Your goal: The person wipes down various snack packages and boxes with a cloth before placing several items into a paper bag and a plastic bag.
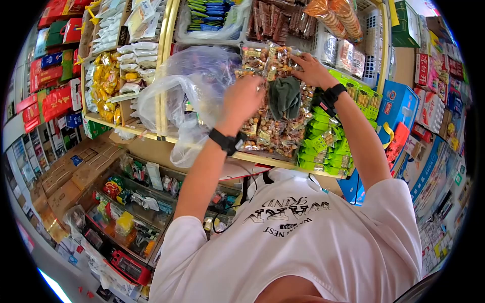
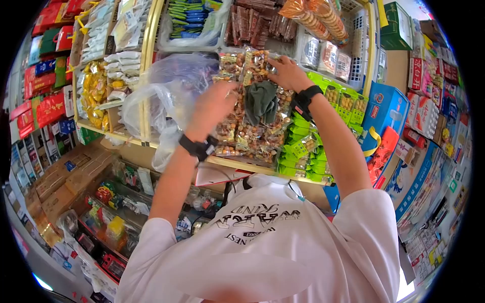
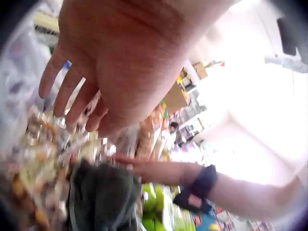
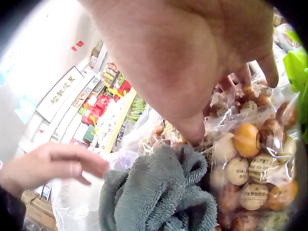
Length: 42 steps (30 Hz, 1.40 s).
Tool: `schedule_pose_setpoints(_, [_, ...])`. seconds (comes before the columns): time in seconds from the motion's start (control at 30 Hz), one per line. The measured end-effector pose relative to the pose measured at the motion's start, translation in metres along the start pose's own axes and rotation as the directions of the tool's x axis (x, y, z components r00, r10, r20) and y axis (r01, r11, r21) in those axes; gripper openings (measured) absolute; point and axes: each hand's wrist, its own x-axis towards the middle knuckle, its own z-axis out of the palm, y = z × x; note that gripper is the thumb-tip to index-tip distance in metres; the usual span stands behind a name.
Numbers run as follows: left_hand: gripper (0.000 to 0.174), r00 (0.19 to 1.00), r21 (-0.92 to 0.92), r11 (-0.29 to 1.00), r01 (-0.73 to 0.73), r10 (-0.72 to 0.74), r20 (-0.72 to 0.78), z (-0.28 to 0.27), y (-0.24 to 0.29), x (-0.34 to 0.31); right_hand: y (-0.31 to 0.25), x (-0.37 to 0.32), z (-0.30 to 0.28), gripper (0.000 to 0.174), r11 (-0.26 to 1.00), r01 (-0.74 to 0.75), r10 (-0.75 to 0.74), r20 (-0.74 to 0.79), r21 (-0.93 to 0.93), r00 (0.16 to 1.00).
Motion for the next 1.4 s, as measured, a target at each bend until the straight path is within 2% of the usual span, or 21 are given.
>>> schedule_pose_setpoints(0.07, [0.045,0.983,0.166,0.973,0.161,-0.144,-0.112,-0.044,-0.015,0.041,0.004,0.004,0.002,0.064,1.000,-0.004,0.004,-0.009,0.006,1.000])
schedule_pose_setpoints(0.13, [0.052,0.962,0.352,0.913,0.208,-0.126,-0.241,-0.065,-0.053,0.088,0.003,0.003,0.002,0.063,1.000,0.005,-0.005,-0.020,0.021,1.000])
schedule_pose_setpoints(0.23, [0.058,0.958,0.351,0.904,0.245,-0.170,-0.231,-0.065,-0.101,0.147,0.004,0.004,0.001,0.061,0.999,0.026,-0.024,-0.054,0.031,0.998])
schedule_pose_setpoints(0.37, [0.051,0.970,0.453,0.859,0.236,-0.181,-0.162,-0.051,-0.126,0.189,0.004,0.006,-0.003,0.063,1.000,-0.026,0.026,-0.011,0.016,1.000])
schedule_pose_setpoints(0.43, [0.047,0.989,0.555,0.818,0.149,-0.107,-0.107,-0.045,-0.131,0.196,0.002,0.005,-0.001,0.063,0.999,-0.045,0.045,0.004,0.016,0.999])
schedule_pose_setpoints(0.47, [0.036,0.988,0.529,0.841,0.112,-0.040,-0.147,-0.042,-0.135,0.198,0.002,0.004,0.000,0.062,0.999,-0.044,0.044,-0.009,0.026,0.999])
schedule_pose_setpoints(0.5, [0.036,0.990,0.534,0.839,0.106,-0.038,-0.136,-0.047,-0.129,0.197,0.002,0.003,0.001,0.062,0.998,-0.050,0.050,-0.007,0.036,0.999])
schedule_pose_setpoints(0.57, [0.033,0.955,0.318,0.928,0.196,-0.106,-0.278,-0.064,-0.114,0.192,0.000,0.003,0.004,0.060,0.999,-0.049,0.050,-0.037,0.023,0.998])
schedule_pose_setpoints(0.6, [0.029,0.936,0.378,0.913,0.151,-0.008,-0.353,-0.069,-0.125,0.195,0.001,0.004,0.005,0.060,0.998,-0.051,0.052,-0.038,0.032,0.998])
schedule_pose_setpoints(0.7, [0.028,0.920,0.471,0.878,0.082,0.115,-0.374,-0.107,-0.111,0.183,0.005,0.004,0.012,0.060,0.999,-0.030,0.032,-0.070,0.021,0.997])
schedule_pose_setpoints(0.83, [0.028,0.917,0.556,0.830,0.048,0.184,-0.354,-0.145,-0.107,0.180,0.009,0.010,0.017,0.059,1.000,-0.021,0.022,-0.080,0.012,0.997])
schedule_pose_setpoints(0.9, [0.027,0.882,0.639,0.766,0.068,0.253,-0.397,-0.161,-0.101,0.181,0.009,0.009,0.016,0.060,1.000,-0.025,0.027,-0.079,0.017,0.997])
schedule_pose_setpoints(0.97, [0.036,0.887,0.643,0.761,0.087,0.235,-0.397,-0.185,-0.104,0.192,0.005,0.008,0.014,0.061,1.000,-0.023,0.023,-0.074,-0.003,0.997])
schedule_pose_setpoints(1.0, [0.036,0.880,0.701,0.711,0.054,0.298,-0.370,-0.199,-0.102,0.197,0.008,0.009,0.016,0.061,1.000,-0.013,0.011,-0.084,-0.017,0.996])
schedule_pose_setpoints(1.03, [0.036,0.881,0.700,0.712,0.055,0.295,-0.370,-0.209,-0.089,0.195,0.009,0.010,0.018,0.061,0.999,-0.003,0.000,-0.093,-0.033,0.996])
schedule_pose_setpoints(1.1, [0.032,0.897,0.567,0.777,0.274,0.006,-0.442,-0.224,-0.071,0.188,0.010,0.010,0.019,0.062,0.999,-0.006,0.002,-0.089,-0.046,0.996])
schedule_pose_setpoints(1.13, [0.032,0.897,0.566,0.777,0.276,0.003,-0.441,-0.228,-0.081,0.191,0.010,0.011,0.019,0.062,0.998,-0.008,0.003,-0.089,-0.059,0.996])
schedule_pose_setpoints(1.17, [0.033,0.841,0.568,0.812,0.133,0.211,-0.498,-0.236,-0.094,0.195,0.010,0.010,0.020,0.062,0.998,-0.008,0.003,-0.086,-0.059,0.996])
schedule_pose_setpoints(1.2, [0.035,0.735,0.582,0.813,-0.015,0.404,-0.545,-0.242,-0.098,0.197,0.010,0.011,0.019,0.062,0.998,-0.008,0.002,-0.096,-0.061,0.995])
schedule_pose_setpoints(1.33, [0.032,0.736,0.553,0.830,0.067,0.334,-0.589,-0.254,-0.094,0.199,0.007,0.009,0.014,0.062,0.999,-0.025,0.023,-0.060,-0.042,0.998])
schedule_pose_setpoints(1.4, [0.031,0.756,0.551,0.834,-0.035,0.383,-0.531,-0.258,-0.074,0.190,0.028,0.022,0.035,0.062,0.993,0.044,-0.050,-0.057,-0.108,0.997])
